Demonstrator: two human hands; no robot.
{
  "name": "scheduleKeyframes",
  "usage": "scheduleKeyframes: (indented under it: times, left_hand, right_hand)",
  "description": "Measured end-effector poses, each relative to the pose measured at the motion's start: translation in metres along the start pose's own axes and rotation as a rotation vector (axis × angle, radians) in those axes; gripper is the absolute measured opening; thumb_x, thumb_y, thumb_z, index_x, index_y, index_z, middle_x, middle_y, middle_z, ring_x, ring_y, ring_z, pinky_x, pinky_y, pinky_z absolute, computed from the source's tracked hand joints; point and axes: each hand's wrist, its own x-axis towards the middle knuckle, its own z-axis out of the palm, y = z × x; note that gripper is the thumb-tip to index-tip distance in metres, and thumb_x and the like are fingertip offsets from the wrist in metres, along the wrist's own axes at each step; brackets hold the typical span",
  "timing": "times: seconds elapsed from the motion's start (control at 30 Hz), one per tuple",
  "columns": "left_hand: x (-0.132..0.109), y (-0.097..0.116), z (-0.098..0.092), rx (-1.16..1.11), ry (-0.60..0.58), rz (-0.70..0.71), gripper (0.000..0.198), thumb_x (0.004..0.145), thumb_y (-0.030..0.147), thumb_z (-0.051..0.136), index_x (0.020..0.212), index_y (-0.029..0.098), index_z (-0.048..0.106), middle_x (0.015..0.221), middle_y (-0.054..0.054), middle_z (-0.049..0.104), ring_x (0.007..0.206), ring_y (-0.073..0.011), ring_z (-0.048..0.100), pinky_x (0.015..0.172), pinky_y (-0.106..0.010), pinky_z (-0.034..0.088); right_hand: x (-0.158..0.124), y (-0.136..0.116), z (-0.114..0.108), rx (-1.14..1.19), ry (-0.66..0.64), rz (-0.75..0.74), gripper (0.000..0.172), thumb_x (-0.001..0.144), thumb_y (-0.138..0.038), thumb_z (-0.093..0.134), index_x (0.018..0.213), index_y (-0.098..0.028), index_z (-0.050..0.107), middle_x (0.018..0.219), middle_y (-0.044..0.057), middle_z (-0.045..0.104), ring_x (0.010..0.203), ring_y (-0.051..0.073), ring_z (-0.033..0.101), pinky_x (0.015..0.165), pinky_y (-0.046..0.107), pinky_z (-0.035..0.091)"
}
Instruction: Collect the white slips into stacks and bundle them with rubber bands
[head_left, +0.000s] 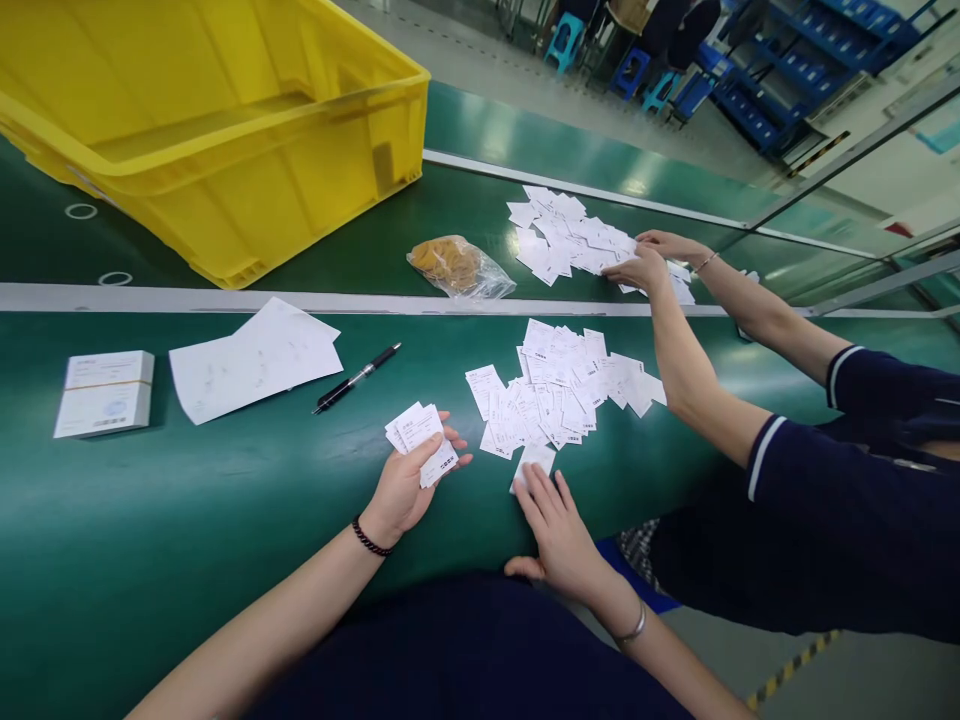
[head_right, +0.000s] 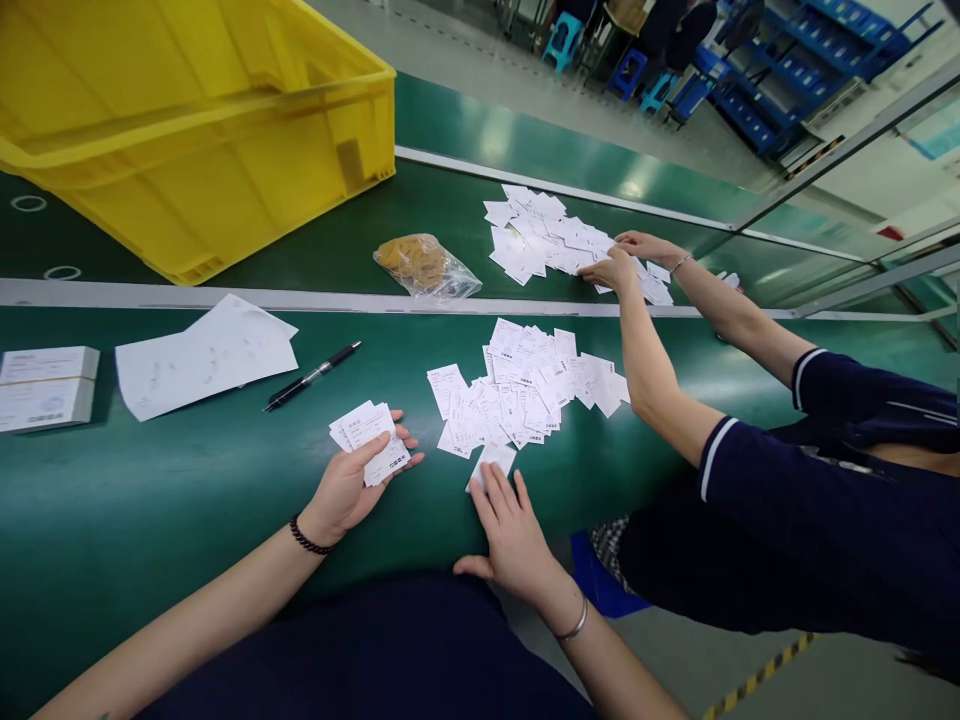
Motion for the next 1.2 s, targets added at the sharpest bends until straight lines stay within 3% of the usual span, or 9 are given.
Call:
scheduleKeyframes:
  times: [0.13,0.2,0.4,0.57,0.77,0.87,0.93,1.03,1.2]
  left_hand:
    - [-0.004,-0.001,0.004,0.015,-0.055,-0.096,0.03,0.077,0.022,0.071,0.105,0.015,0.064,0.082,-0.003,0.064,0.072,-0.0161,0.063,0.07,-0.037,0.059]
    - [-0.007,-0.004,0.005,0.035,-0.076,-0.133,0.028,0.077,0.022,0.071,0.103,0.014,0.065,0.081,-0.004,0.064,0.071,-0.0162,0.063,0.067,-0.034,0.058]
    - [-0.017,-0.019,0.002,0.045,-0.246,-0.323,0.03,0.073,0.026,0.077,0.099,0.014,0.068,0.088,-0.008,0.069,0.075,-0.0195,0.067,0.066,-0.032,0.057]
    - [-0.016,-0.018,0.004,-0.058,-0.17,-0.281,0.025,0.077,0.021,0.074,0.1,0.013,0.069,0.1,-0.011,0.072,0.092,-0.022,0.069,0.085,-0.032,0.055]
    - [-0.012,-0.001,0.008,-0.051,-0.084,-0.227,0.018,0.086,0.014,0.06,0.102,0.012,0.067,0.105,-0.015,0.072,0.095,-0.0285,0.069,0.086,-0.05,0.056]
    - [-0.011,-0.001,0.006,-0.026,-0.077,-0.185,0.016,0.084,0.012,0.062,0.098,0.011,0.069,0.098,-0.013,0.072,0.086,-0.0248,0.069,0.084,-0.047,0.057]
    - [-0.009,-0.001,0.004,-0.022,-0.089,-0.147,0.018,0.082,0.012,0.064,0.099,0.012,0.069,0.09,-0.01,0.071,0.083,-0.0225,0.068,0.084,-0.045,0.058]
    - [-0.007,0.0,0.001,-0.008,-0.083,-0.115,0.018,0.081,0.015,0.068,0.099,0.014,0.07,0.081,-0.007,0.069,0.08,-0.02,0.067,0.083,-0.041,0.058]
    - [-0.004,0.0,0.0,-0.132,-0.04,-0.124,0.016,0.082,0.024,0.069,0.095,0.016,0.068,0.096,-0.009,0.072,0.091,-0.0224,0.069,0.084,-0.04,0.058]
  right_hand:
    - [-0.044,-0.01,0.003,0.218,0.095,-0.149,0.046,0.092,-0.023,0.055,0.137,-0.016,0.045,0.125,0.012,0.066,0.126,0.024,0.054,0.105,0.05,0.046]
    - [-0.052,-0.007,-0.003,0.324,0.21,-0.146,0.043,0.091,-0.01,0.05,0.133,-0.022,0.049,0.112,0.007,0.072,0.114,0.02,0.064,0.096,0.043,0.055]
    - [0.009,-0.02,-0.006,0.383,0.734,0.149,0.05,0.084,-0.006,0.056,0.128,-0.03,0.053,0.114,0.008,0.071,0.105,0.024,0.068,0.086,0.046,0.059]
    - [0.081,-0.02,0.001,0.417,0.424,-0.196,0.039,0.083,-0.045,0.066,0.117,-0.027,0.062,0.113,0.009,0.071,0.113,0.028,0.063,0.104,0.053,0.046]
    - [0.141,0.109,-0.01,0.241,0.392,0.394,0.046,0.088,-0.044,0.055,0.123,-0.013,0.057,0.127,0.019,0.06,0.13,0.033,0.047,0.107,0.055,0.038]
    - [0.168,0.155,-0.013,0.173,0.216,0.474,0.082,0.074,-0.048,0.071,0.139,-0.008,0.041,0.145,0.024,0.043,0.14,0.039,0.031,0.11,0.059,0.032]
    - [0.177,0.165,-0.012,0.169,0.18,0.454,0.078,0.075,-0.047,0.069,0.138,-0.009,0.042,0.137,0.023,0.052,0.132,0.038,0.044,0.108,0.06,0.032]
    - [0.178,0.153,-0.007,0.173,0.279,0.428,0.039,0.094,-0.039,0.043,0.12,-0.013,0.058,0.111,0.016,0.07,0.108,0.028,0.064,0.108,0.057,0.035]
    - [0.153,0.068,0.001,0.218,0.52,0.162,0.028,0.097,-0.029,0.039,0.106,-0.023,0.065,0.114,0.011,0.07,0.116,0.024,0.061,0.106,0.053,0.04]
